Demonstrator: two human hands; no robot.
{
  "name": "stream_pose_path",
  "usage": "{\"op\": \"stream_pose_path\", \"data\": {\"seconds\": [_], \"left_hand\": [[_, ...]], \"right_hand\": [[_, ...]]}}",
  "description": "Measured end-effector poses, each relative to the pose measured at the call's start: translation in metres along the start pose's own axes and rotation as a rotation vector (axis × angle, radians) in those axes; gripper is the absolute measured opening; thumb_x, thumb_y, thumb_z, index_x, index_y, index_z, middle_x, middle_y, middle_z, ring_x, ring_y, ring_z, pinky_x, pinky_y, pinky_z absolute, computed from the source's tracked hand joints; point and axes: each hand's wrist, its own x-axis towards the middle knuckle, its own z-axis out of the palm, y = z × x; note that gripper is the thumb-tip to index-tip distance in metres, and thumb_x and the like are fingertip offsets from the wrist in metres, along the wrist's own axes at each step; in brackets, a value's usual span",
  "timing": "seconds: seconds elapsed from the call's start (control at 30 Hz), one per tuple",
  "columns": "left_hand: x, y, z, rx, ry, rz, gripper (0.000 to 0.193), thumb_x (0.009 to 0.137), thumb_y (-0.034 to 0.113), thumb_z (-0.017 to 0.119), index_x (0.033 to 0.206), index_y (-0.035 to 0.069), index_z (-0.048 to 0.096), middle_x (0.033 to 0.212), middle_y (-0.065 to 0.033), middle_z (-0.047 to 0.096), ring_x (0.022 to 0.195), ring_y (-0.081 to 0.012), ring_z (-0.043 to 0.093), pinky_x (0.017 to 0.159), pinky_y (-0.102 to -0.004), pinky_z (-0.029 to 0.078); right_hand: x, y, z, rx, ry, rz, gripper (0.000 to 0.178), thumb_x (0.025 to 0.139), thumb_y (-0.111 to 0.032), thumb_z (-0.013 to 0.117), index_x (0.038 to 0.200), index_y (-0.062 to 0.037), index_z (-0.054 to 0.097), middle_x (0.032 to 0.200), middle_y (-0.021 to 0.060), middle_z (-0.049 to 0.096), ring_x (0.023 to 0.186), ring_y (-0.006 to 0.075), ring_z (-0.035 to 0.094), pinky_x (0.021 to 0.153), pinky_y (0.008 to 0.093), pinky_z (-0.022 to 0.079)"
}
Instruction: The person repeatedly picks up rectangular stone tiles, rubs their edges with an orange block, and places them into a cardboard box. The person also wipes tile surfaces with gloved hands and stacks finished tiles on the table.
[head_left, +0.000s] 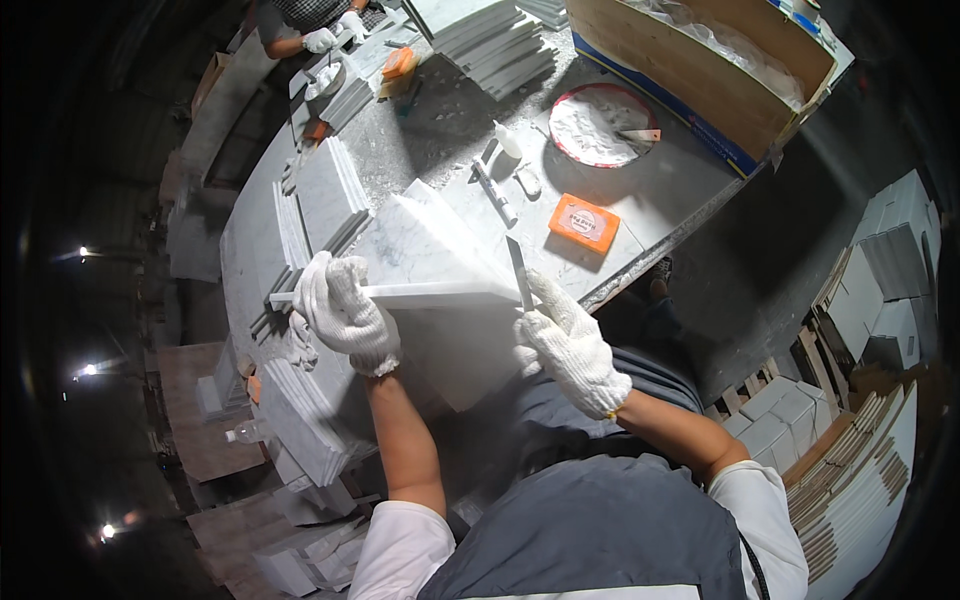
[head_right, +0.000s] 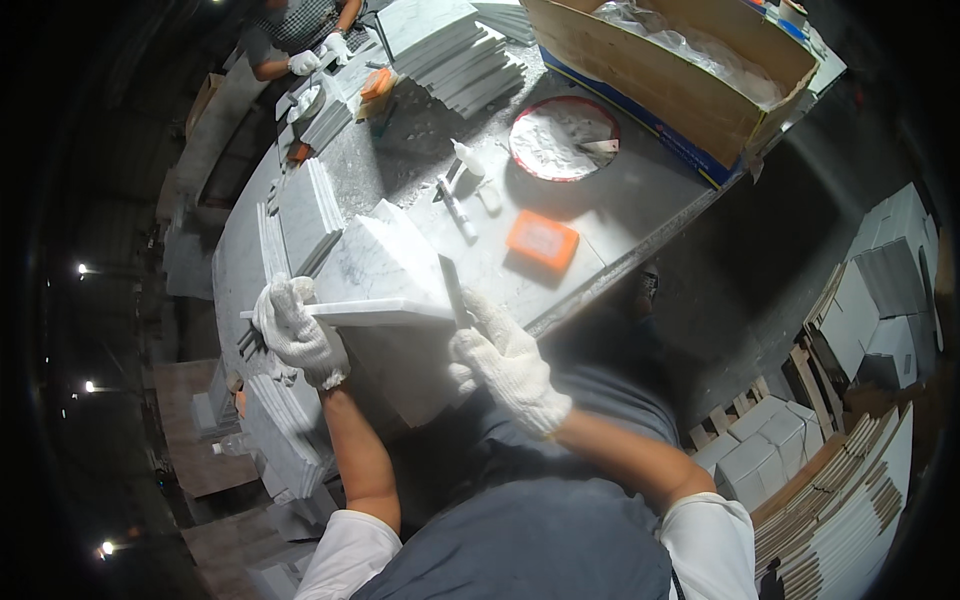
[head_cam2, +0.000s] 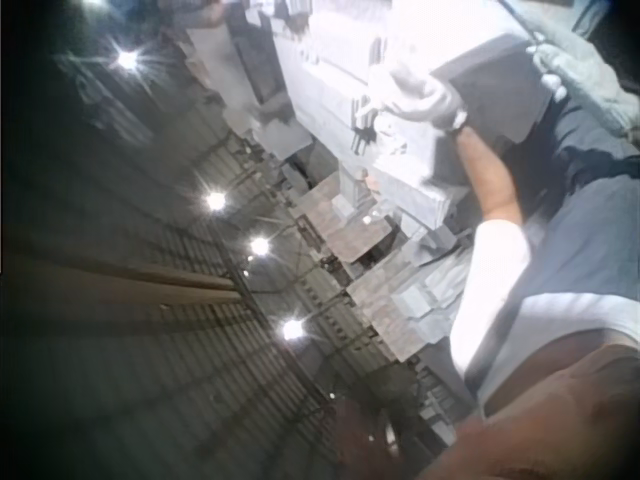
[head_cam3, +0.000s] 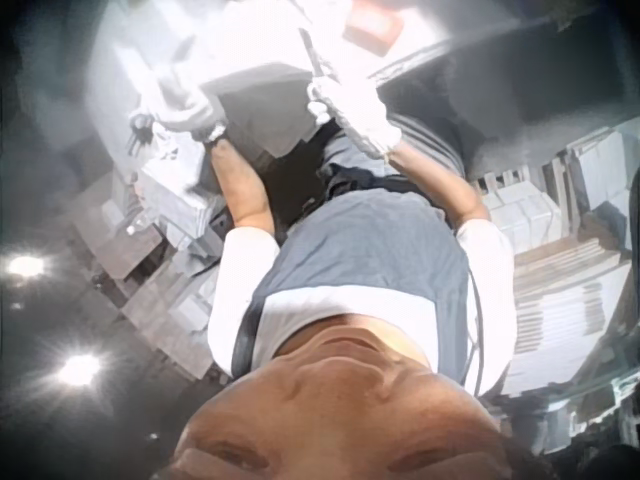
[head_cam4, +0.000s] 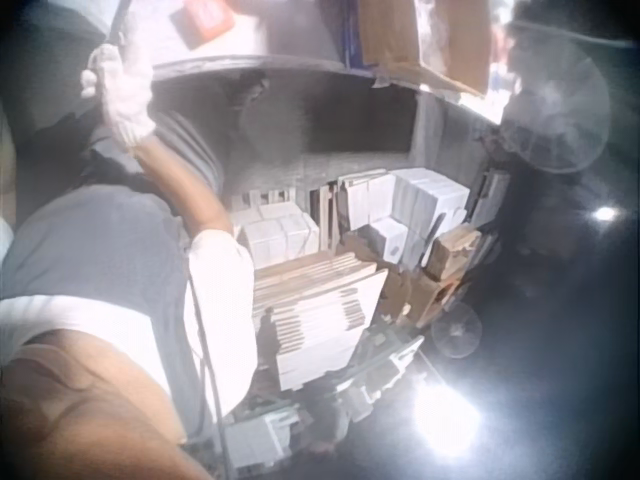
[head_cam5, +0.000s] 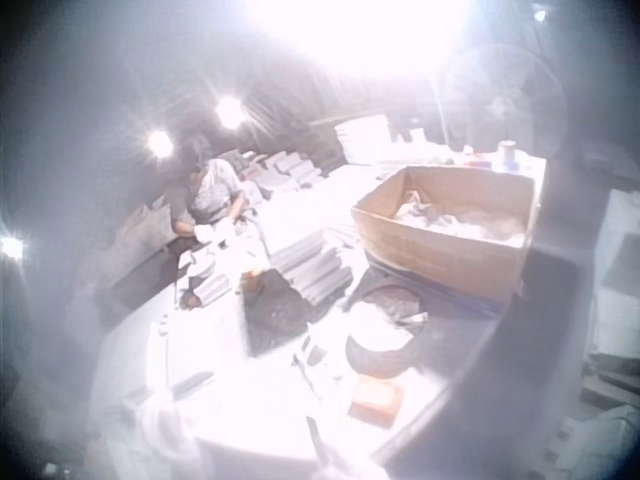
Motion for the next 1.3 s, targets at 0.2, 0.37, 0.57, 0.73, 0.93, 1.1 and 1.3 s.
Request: {"op": "stream_pose_path", "data": {"seconds": [0.2, 0.37, 0.57, 0.73, 0.93, 1.1, 1.3], "left_hand": [[-0.014, -0.011, -0.006, -0.030, 0.036, -0.066, 0.028, 0.106, 0.017, 0.060, 0.112, -0.010, 0.067, 0.111, -0.0174, 0.068, 0.092, -0.0226, 0.069, 0.073, -0.0312, 0.058], [-0.017, 0.003, -0.008, -0.178, 0.080, -0.202, 0.041, 0.106, 0.028, 0.053, 0.091, -0.005, 0.073, 0.107, -0.0201, 0.071, 0.097, -0.0287, 0.065, 0.075, -0.0331, 0.056], [-0.015, 0.002, -0.014, -0.087, 0.063, 0.037, 0.036, 0.104, 0.022, 0.050, 0.103, -0.008, 0.068, 0.102, -0.0195, 0.073, 0.080, -0.0264, 0.069, 0.068, -0.0346, 0.057], [-0.012, -0.008, -0.018, -0.140, 0.079, 0.067, 0.027, 0.091, 0.018, 0.051, 0.078, 0.000, 0.068, 0.084, -0.0149, 0.070, 0.084, -0.0305, 0.067, 0.076, -0.0398, 0.053], [0.000, 0.006, -0.026, -0.093, 0.073, 0.278, 0.035, 0.099, 0.018, 0.044, 0.076, 0.002, 0.065, 0.075, -0.0118, 0.068, 0.085, -0.0306, 0.069, 0.083, -0.0450, 0.052], [-0.005, 0.026, -0.048, -0.002, 0.019, 0.203, 0.036, 0.099, 0.017, 0.041, 0.076, 0.002, 0.063, 0.076, -0.0117, 0.067, 0.084, -0.0304, 0.068, 0.092, -0.0491, 0.051], [-0.052, 0.019, -0.073, -0.136, -0.037, 0.034, 0.038, 0.102, 0.023, 0.035, 0.088, 0.000, 0.062, 0.087, -0.0135, 0.066, 0.085, -0.0298, 0.066, 0.099, -0.0520, 0.048]], "right_hand": [[-0.010, 0.003, 0.022, -0.010, 0.044, -0.077, 0.064, 0.103, -0.016, 0.063, 0.161, -0.0076, 0.037, 0.095, 0.0019, 0.062, 0.076, 0.0100, 0.062, 0.066, 0.0243, 0.054], [-0.014, -0.004, 0.030, 0.087, 0.023, -0.053, 0.064, 0.102, -0.014, 0.062, 0.160, -0.0069, 0.037, 0.095, 0.0026, 0.062, 0.074, 0.0096, 0.061, 0.064, 0.0243, 0.052], [-0.028, -0.009, 0.042, 0.033, -0.061, -0.083, 0.068, 0.103, -0.022, 0.062, 0.163, -0.0077, 0.034, 0.096, 0.0029, 0.064, 0.076, 0.0104, 0.062, 0.067, 0.0244, 0.054], [-0.027, -0.012, 0.043, 0.083, 0.027, -0.044, 0.065, 0.104, -0.017, 0.062, 0.162, -0.0085, 0.035, 0.095, 0.0019, 0.061, 0.078, 0.0102, 0.059, 0.070, 0.0250, 0.051], [-0.037, -0.008, 0.045, 0.061, -0.069, -0.014, 0.066, 0.105, -0.017, 0.062, 0.163, -0.0057, 0.033, 0.091, 0.0029, 0.061, 0.075, 0.0108, 0.058, 0.069, 0.0247, 0.050], [-0.052, -0.007, 0.026, 0.103, -0.114, 0.009, 0.064, 0.105, -0.009, 0.057, 0.163, -0.0065, 0.032, 0.096, 0.0074, 0.064, 0.074, 0.0120, 0.059, 0.064, 0.0276, 0.053], [-0.046, -0.005, -0.031, 0.056, -0.024, 0.123, 0.053, 0.105, -0.026, 0.064, 0.150, -0.0053, 0.044, 0.095, 0.0021, 0.056, 0.077, 0.0110, 0.056, 0.062, 0.0224, 0.047]]}}
